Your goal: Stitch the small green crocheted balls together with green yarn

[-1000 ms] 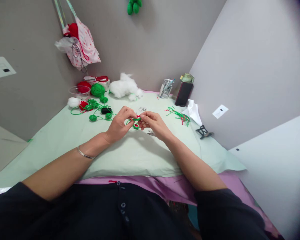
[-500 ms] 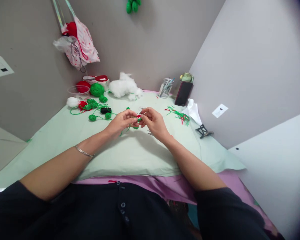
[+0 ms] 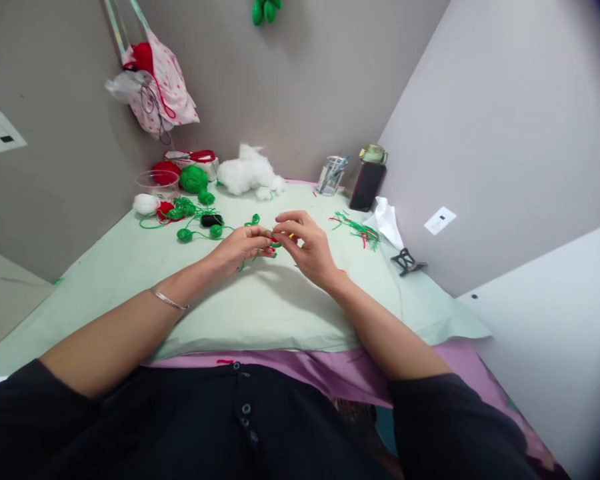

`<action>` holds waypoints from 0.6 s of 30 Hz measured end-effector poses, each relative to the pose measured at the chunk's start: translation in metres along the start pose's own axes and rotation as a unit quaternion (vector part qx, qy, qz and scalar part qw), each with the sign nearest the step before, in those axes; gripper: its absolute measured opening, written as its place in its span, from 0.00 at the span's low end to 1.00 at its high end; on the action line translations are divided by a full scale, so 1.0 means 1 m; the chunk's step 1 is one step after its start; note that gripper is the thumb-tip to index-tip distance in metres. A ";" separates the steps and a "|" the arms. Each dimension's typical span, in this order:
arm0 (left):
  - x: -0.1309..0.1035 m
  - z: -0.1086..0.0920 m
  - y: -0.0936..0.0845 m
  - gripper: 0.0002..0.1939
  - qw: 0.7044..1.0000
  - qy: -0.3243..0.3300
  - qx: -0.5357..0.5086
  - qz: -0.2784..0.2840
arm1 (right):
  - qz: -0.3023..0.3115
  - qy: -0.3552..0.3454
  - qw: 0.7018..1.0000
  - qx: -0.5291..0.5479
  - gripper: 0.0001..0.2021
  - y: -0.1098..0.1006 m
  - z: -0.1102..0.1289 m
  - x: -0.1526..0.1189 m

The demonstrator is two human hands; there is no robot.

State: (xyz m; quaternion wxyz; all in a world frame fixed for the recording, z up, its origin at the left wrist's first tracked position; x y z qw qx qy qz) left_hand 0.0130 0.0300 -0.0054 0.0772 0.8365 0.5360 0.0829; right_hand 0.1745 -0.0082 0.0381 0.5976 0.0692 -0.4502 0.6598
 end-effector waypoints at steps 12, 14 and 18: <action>0.002 -0.004 -0.011 0.16 0.997 0.006 0.017 -0.080 | -0.035 0.133 0.959 0.250 0.18 -0.028 -0.008 0.011; 0.001 -0.004 -0.010 0.16 0.997 0.004 0.010 -0.080 | -0.034 0.121 0.973 0.193 0.16 -0.027 -0.009 0.011; -0.001 -0.005 -0.008 0.16 0.997 0.011 0.002 -0.075 | -0.018 0.045 0.999 0.008 0.08 -0.019 -0.009 0.008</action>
Point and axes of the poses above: each hand's wrist, its own x-axis towards the middle knuckle, its own y-axis out of the palm, z = x × y, the point moved 3 cm from there along x, towards the middle knuckle, and after that the axes turned 1 degree about y, right-handed, at the moved point
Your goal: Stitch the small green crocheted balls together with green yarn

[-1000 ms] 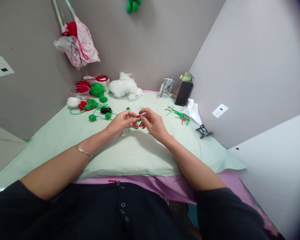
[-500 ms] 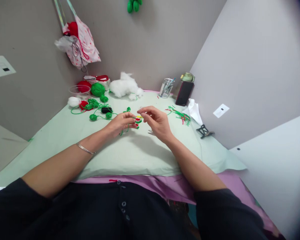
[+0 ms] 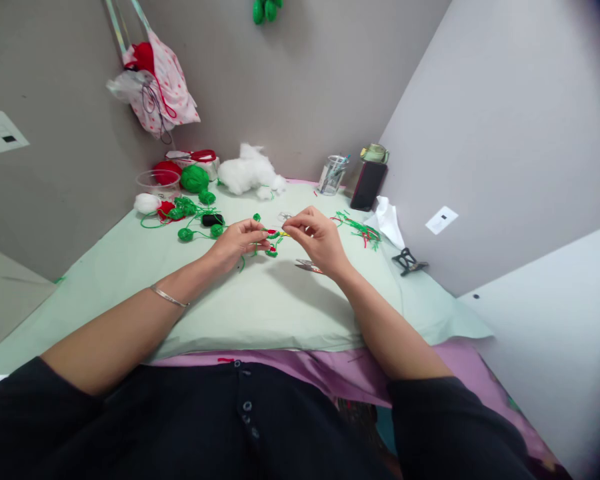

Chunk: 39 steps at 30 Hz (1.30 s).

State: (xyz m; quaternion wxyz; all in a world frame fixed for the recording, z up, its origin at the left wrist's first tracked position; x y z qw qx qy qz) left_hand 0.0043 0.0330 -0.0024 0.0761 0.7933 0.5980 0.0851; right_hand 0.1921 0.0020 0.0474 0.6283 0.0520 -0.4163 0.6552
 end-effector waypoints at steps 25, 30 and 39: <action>-0.001 -0.005 0.003 0.18 1.000 0.016 0.008 0.017 | 0.078 -0.045 0.976 -0.198 0.08 0.008 -0.008 -0.004; -0.002 -0.007 0.002 0.20 1.000 0.010 0.004 0.020 | 0.069 -0.046 0.978 -0.193 0.07 0.007 -0.011 -0.003; 0.001 -0.007 -0.003 0.19 1.000 0.024 0.012 0.005 | 0.067 -0.057 0.976 -0.200 0.08 0.006 -0.011 -0.003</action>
Point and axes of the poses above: each hand's wrist, its own x-axis towards the middle knuckle, its own y-axis out of the palm, z = x × y, the point moved 3 cm from there along x, towards the middle knuckle, and after that the axes turned 1 degree about y, right-handed, at the moved point
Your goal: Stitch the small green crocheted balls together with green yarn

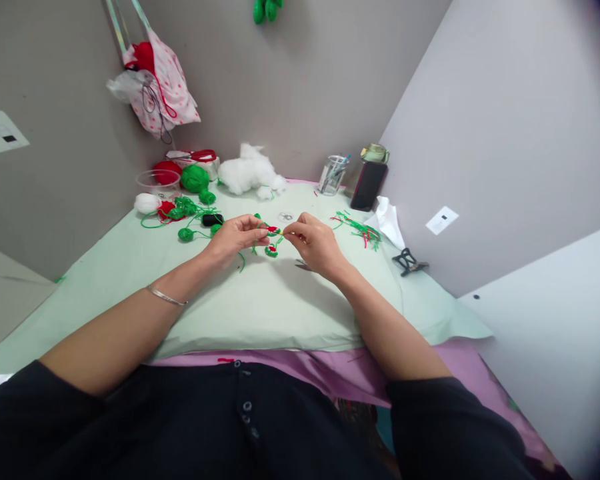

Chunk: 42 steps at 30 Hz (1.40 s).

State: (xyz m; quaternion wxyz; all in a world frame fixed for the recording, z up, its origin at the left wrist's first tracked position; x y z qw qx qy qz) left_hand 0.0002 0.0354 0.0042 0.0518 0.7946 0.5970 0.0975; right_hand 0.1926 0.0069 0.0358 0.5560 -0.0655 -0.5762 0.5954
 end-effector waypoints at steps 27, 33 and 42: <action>-0.003 -0.004 0.005 0.16 0.992 -0.043 -0.039 0.114 | 0.044 0.094 0.936 0.335 0.08 0.001 -0.009 0.006; -0.005 -0.004 0.008 0.16 0.995 -0.035 -0.035 0.085 | 0.017 0.146 0.935 0.322 0.08 0.011 -0.010 0.005; -0.007 -0.004 0.013 0.18 0.999 0.000 -0.034 0.036 | -0.040 0.006 0.987 0.157 0.07 0.025 0.005 -0.005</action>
Point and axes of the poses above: each hand's wrist, its own x-axis towards the middle knuckle, its own y-axis out of the palm, z = x × y, the point moved 3 cm from there along x, towards the middle knuckle, and after that the axes turned 1 degree about y, right-handed, at the moved point
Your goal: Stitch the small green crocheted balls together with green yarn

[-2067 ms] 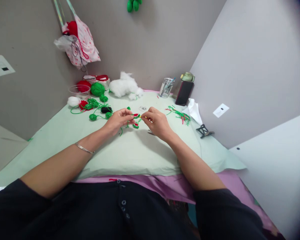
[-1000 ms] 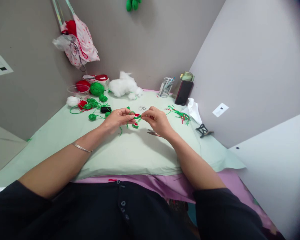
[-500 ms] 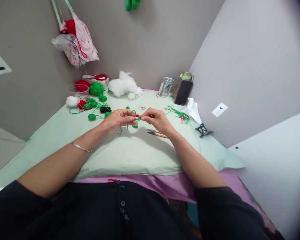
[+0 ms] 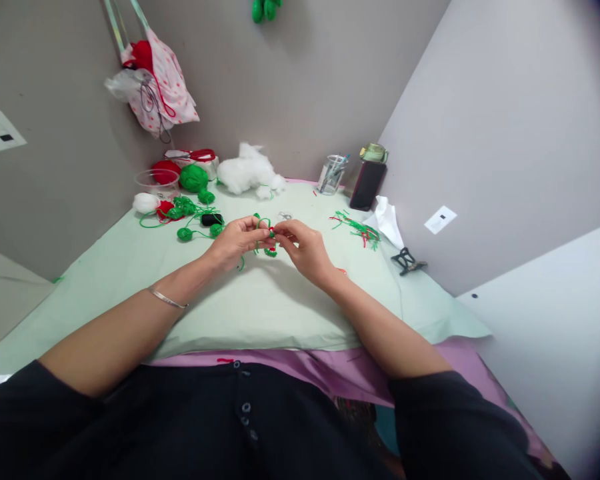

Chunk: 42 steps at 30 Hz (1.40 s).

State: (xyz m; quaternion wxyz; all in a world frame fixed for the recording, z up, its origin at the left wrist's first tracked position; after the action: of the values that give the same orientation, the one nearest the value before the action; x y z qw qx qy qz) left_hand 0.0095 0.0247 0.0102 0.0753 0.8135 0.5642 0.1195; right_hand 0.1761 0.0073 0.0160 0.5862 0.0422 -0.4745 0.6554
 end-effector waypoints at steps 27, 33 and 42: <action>0.004 0.005 -0.007 0.19 1.000 0.005 0.028 -0.010 | 0.026 0.127 0.952 0.278 0.15 -0.031 0.018 0.012; 0.003 0.003 -0.005 0.18 1.000 0.015 0.022 -0.006 | -0.039 0.016 0.999 -0.010 0.06 -0.025 0.016 0.007; 0.003 0.003 -0.004 0.18 0.999 0.034 0.016 -0.004 | 0.013 -0.020 0.989 -0.143 0.08 -0.017 0.012 0.004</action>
State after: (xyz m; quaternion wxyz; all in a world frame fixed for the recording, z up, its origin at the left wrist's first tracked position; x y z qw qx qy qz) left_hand 0.0076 0.0293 0.0069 0.0432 0.8078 0.5715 0.1379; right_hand 0.1826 -0.0002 0.0352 0.5682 -0.0346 -0.5755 0.5872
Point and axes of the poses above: each hand's wrist, its own x-axis towards the middle knuckle, its own y-axis out of the palm, z = x × y, the point moved 3 cm from there along x, towards the middle knuckle, and after that the axes turned 1 degree about y, right-handed, at the moved point
